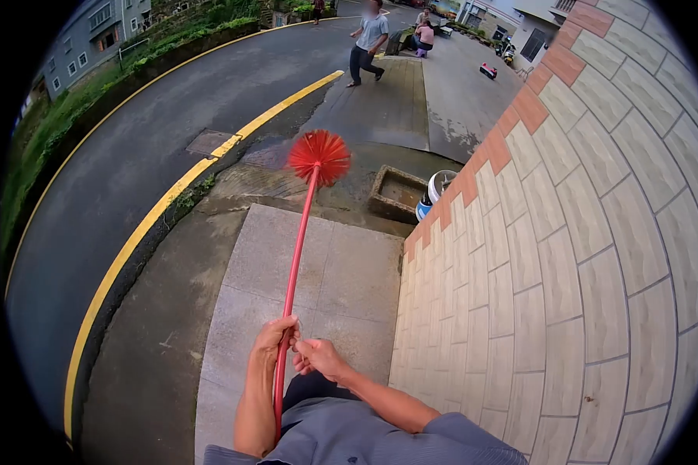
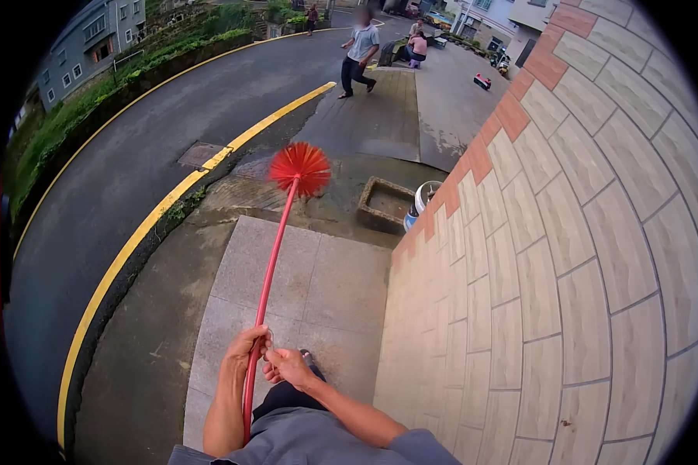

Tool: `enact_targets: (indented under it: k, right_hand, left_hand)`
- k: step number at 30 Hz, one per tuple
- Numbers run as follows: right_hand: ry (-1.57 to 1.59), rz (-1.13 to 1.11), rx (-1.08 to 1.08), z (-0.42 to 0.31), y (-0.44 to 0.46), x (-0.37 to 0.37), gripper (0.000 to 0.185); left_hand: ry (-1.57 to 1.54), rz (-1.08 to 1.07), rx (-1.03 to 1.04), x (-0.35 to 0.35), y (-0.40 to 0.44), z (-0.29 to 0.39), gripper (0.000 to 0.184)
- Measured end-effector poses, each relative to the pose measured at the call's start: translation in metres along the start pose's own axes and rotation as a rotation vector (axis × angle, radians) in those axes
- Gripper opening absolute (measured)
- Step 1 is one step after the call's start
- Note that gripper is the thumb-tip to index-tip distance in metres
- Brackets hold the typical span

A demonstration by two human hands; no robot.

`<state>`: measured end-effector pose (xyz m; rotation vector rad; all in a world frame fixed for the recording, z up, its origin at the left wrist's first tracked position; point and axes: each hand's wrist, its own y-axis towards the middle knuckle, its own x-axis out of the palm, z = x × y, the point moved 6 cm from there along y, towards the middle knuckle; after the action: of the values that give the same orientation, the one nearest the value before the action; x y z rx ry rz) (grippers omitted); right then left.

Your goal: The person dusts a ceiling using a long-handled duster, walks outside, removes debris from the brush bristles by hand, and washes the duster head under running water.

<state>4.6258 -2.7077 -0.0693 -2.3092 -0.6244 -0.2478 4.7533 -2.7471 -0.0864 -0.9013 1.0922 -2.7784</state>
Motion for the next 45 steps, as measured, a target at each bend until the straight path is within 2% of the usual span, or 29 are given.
enact_targets:
  k: [2,5,8,10,11,15,18,19,24,28,31,32,36,37,41,45]
  right_hand:
    - [-0.004,0.01,0.021,-0.023,0.014,-0.013,0.032]
    - [0.078,0.004,0.006,-0.048,0.025,-0.036,0.03]
    - [0.15,-0.056,0.05,-0.061,0.038,-0.049,0.029]
    - [0.168,-0.079,0.042,-0.07,0.044,-0.054,0.027]
    - [0.205,-0.085,0.069,-0.076,0.047,-0.055,0.027]
    - [0.327,-0.057,0.177,-0.099,0.055,-0.069,0.03]
    - [0.187,-0.1,0.193,-0.121,0.067,-0.083,0.033]
    - [0.019,-0.096,0.114,-0.132,0.072,-0.088,0.037]
    - [-0.114,-0.249,0.066,-0.156,0.111,-0.129,0.034]
    - [-0.065,-0.248,0.042,-0.175,0.12,-0.147,0.029]
    - [-0.058,-0.191,0.1,-0.191,0.123,-0.153,0.027]
    - [-0.079,-0.233,0.12,-0.193,0.126,-0.15,0.027]
    - [-0.061,-0.207,0.097,-0.213,0.13,-0.168,0.029]
    - [-0.066,-0.228,0.114,-0.21,0.136,-0.175,0.031]
    - [-0.207,-0.086,0.065,-0.227,0.146,-0.195,0.035]
    - [-0.177,-0.008,-0.003,-0.248,0.16,-0.213,0.031]
  left_hand:
    - [-0.097,0.004,0.049,0.023,0.023,0.013,0.018]
    - [-0.116,-0.103,-0.077,0.047,0.047,0.021,0.029]
    - [-0.247,-0.115,-0.061,0.063,0.068,0.023,0.021]
    - [-0.18,-0.084,-0.042,0.068,0.078,0.028,0.016]
    - [-0.226,-0.142,-0.017,0.066,0.098,0.02,0.015]
    - [0.003,-0.009,0.082,0.073,0.119,0.034,0.015]
    - [0.155,0.174,0.143,0.073,0.144,0.042,0.018]
    - [0.198,0.229,0.14,0.071,0.155,0.041,0.019]
    - [0.305,0.441,0.19,0.09,0.172,0.07,0.021]
    - [0.323,0.445,0.162,0.114,0.182,0.088,0.016]
    - [0.3,0.488,0.194,0.119,0.189,0.098,0.016]
    - [0.31,0.508,0.203,0.116,0.193,0.098,0.015]
    - [0.205,0.351,0.172,0.141,0.214,0.105,0.012]
    - [0.219,0.356,0.092,0.137,0.227,0.099,0.014]
    - [0.199,0.285,0.037,0.163,0.24,0.119,0.009]
    - [0.282,0.229,-0.036,0.182,0.264,0.139,0.008]
